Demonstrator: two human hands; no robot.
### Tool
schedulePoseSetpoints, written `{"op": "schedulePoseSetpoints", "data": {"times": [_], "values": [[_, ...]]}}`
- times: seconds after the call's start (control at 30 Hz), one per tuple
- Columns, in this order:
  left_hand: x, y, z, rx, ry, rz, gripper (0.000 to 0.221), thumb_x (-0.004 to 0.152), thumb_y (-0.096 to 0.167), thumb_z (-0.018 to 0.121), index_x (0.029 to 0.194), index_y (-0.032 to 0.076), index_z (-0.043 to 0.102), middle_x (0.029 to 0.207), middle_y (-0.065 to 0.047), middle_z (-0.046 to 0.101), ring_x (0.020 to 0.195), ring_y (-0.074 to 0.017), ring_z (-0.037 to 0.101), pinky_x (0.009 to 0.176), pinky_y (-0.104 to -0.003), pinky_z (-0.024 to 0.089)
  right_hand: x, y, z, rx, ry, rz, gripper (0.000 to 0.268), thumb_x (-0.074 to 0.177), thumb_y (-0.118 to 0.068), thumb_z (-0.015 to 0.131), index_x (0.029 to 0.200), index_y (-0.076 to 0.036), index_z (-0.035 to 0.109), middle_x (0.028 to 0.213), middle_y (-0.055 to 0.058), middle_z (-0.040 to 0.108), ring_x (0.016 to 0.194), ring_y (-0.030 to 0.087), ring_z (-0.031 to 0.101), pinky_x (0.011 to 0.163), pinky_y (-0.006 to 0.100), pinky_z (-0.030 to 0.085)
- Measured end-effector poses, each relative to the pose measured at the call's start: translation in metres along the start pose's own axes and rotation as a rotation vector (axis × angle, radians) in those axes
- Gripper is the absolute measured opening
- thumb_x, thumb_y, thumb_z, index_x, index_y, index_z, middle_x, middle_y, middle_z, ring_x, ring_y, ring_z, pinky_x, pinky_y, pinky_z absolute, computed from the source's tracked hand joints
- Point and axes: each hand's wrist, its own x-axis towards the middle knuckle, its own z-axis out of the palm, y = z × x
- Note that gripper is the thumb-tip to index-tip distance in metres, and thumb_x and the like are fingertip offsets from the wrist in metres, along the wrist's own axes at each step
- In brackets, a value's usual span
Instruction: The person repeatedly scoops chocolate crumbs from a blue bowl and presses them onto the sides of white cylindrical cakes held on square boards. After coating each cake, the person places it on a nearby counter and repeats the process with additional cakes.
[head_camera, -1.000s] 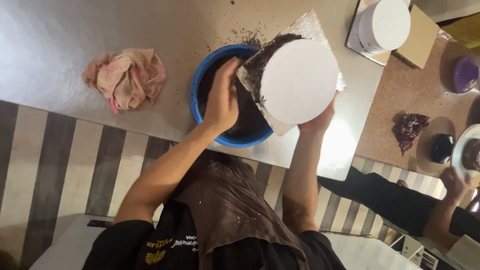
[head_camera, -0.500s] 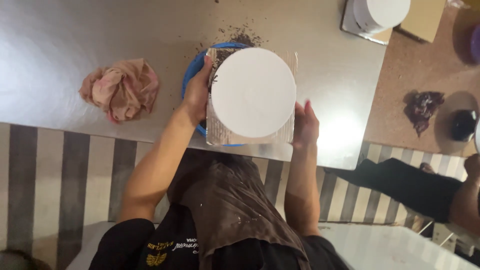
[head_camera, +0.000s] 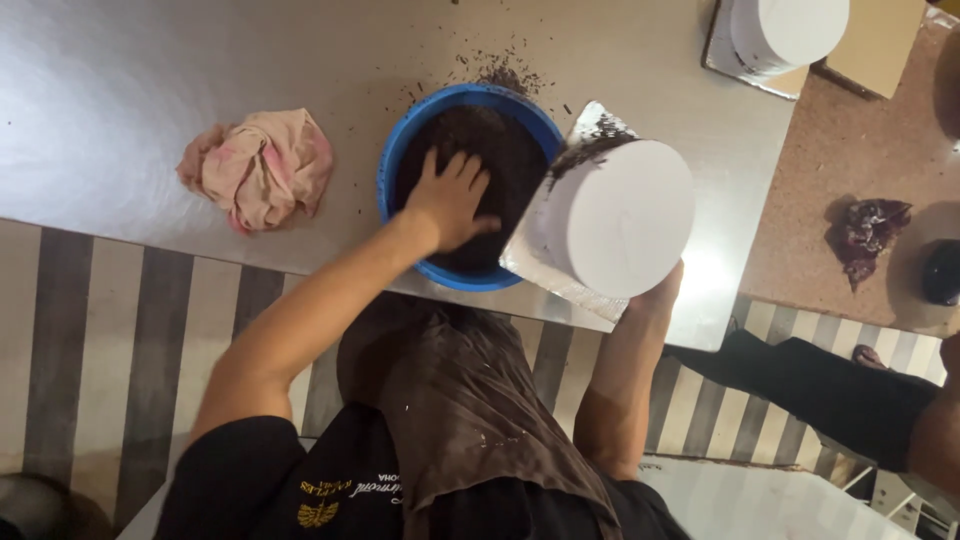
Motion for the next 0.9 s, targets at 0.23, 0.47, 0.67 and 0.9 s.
{"op": "schedulePoseSetpoints", "data": {"times": [0.23, 0.47, 0.67, 0.9], "values": [[-0.013, 0.026, 0.028, 0.008, -0.132, -0.136, 0.055, 0.098, 0.056, 0.057, 0.117, 0.005, 0.067, 0.117, -0.015, 0.067, 0.115, -0.0358, 0.06, 0.089, -0.055, 0.054, -0.003, 0.002, -0.011, 0.11, 0.012, -0.036, 0.049, 0.105, -0.01, 0.052, 0.15, 0.009, 0.046, 0.141, 0.023, 0.061, 0.124, 0.033, 0.066, 0.104, 0.044, 0.059], [0.012, 0.006, -0.016, -1.613, 0.008, -0.406, 0.039, 0.109, 0.038, 0.059, 0.092, 0.004, 0.069, 0.084, -0.014, 0.067, 0.078, -0.035, 0.069, 0.068, -0.044, 0.053, -0.006, 0.02, -0.012, 0.16, 0.003, -0.015, 0.049, 0.104, -0.012, 0.05, 0.15, 0.007, 0.046, 0.14, 0.022, 0.062, 0.122, 0.033, 0.067, 0.102, 0.043, 0.059], [0.048, 0.028, -0.097, -2.506, 0.247, -0.139, 0.04, 0.104, 0.034, 0.048, 0.111, 0.0, 0.07, 0.114, -0.015, 0.073, 0.109, -0.0267, 0.069, 0.102, -0.041, 0.054, -0.007, 0.034, 0.012, 0.009, -0.05, -0.023, 0.05, 0.105, -0.009, 0.052, 0.151, 0.009, 0.045, 0.142, 0.023, 0.06, 0.124, 0.031, 0.065, 0.104, 0.041, 0.057], [0.049, 0.044, -0.087, -1.565, 0.406, -0.02, 0.064, 0.115, 0.044, 0.032, 0.141, -0.006, 0.061, 0.143, -0.019, 0.067, 0.144, -0.0303, 0.057, 0.125, -0.04, 0.04, -0.007, 0.045, 0.021, 0.034, 0.062, -0.039, 0.051, 0.103, -0.015, 0.048, 0.147, 0.01, 0.046, 0.14, 0.023, 0.062, 0.124, 0.032, 0.066, 0.103, 0.041, 0.058]]}}
